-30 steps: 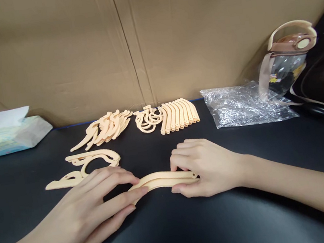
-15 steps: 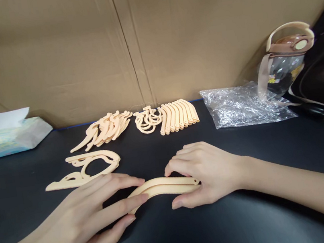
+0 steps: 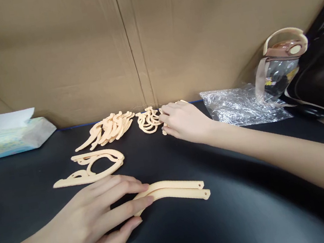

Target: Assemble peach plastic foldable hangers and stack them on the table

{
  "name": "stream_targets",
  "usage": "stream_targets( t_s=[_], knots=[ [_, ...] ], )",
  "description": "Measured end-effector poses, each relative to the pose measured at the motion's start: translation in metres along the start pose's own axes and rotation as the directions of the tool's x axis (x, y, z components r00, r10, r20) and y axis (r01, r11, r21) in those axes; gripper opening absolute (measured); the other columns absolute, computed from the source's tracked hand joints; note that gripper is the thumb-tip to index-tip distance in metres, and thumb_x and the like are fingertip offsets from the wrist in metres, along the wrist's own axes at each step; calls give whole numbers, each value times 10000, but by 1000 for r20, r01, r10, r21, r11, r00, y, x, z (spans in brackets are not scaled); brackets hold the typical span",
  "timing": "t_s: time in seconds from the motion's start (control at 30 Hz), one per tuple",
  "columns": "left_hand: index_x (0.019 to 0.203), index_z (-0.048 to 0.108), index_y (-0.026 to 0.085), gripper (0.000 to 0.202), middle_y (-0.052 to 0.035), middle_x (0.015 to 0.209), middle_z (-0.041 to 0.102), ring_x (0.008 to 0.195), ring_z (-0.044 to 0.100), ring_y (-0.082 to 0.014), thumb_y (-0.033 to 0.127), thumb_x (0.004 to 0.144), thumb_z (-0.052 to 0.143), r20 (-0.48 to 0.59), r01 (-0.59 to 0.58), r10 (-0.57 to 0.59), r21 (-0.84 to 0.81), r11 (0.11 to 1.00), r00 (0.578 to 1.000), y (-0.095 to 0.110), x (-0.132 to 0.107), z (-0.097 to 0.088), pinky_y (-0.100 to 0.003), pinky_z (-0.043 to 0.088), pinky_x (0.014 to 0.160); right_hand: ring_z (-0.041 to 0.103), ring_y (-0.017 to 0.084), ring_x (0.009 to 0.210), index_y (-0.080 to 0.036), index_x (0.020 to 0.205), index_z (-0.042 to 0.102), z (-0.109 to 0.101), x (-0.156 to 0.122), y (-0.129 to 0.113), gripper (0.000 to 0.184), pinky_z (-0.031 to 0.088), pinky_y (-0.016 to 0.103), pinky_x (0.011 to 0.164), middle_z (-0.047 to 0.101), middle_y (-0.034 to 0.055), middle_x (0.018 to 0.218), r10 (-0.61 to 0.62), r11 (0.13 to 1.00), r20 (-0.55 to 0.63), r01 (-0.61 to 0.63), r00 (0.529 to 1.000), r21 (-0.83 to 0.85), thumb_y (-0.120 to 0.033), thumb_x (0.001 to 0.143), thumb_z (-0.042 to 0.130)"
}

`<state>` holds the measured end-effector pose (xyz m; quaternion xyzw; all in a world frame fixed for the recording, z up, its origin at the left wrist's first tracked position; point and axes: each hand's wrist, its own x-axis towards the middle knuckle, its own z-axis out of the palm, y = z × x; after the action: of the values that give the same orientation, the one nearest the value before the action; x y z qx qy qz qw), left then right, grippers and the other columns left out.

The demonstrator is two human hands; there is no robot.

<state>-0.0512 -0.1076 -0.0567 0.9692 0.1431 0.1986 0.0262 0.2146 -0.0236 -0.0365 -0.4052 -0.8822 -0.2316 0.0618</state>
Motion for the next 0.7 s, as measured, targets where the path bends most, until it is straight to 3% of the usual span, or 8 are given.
stream_targets(
  t_s=[0.17, 0.5, 0.7],
  knots=[
    [1226, 635, 171, 285, -104, 1102, 687, 956, 641, -238, 167, 969, 513, 0, -1, 1, -10, 1000, 1000, 1, -2, -2, -344, 526, 844, 597, 255, 919, -106, 946, 729, 6, 24, -7, 161, 339, 336, 745, 681, 133, 997, -7, 999, 43, 8, 999, -32, -230, 925, 629],
    [1187, 643, 156, 257, -103, 1080, 694, 882, 639, -216, 169, 956, 532, 17, -22, 22, -13, 1000, 1000, 5, -5, -7, -325, 517, 787, 583, 243, 846, -103, 819, 738, 9, 41, -17, 226, 273, 342, 719, 703, 144, 896, -4, 999, 15, 5, 1000, -45, -121, 930, 542],
    [1215, 634, 161, 278, -100, 1084, 691, 900, 637, -221, 164, 960, 524, 33, -8, 9, -31, 999, 999, 3, -6, -6, -332, 518, 793, 564, 225, 832, -98, 848, 737, 1, 41, -15, 273, 272, 338, 734, 690, 125, 912, -3, 1000, -31, 4, 1000, 4, -169, 976, 507]
  ],
)
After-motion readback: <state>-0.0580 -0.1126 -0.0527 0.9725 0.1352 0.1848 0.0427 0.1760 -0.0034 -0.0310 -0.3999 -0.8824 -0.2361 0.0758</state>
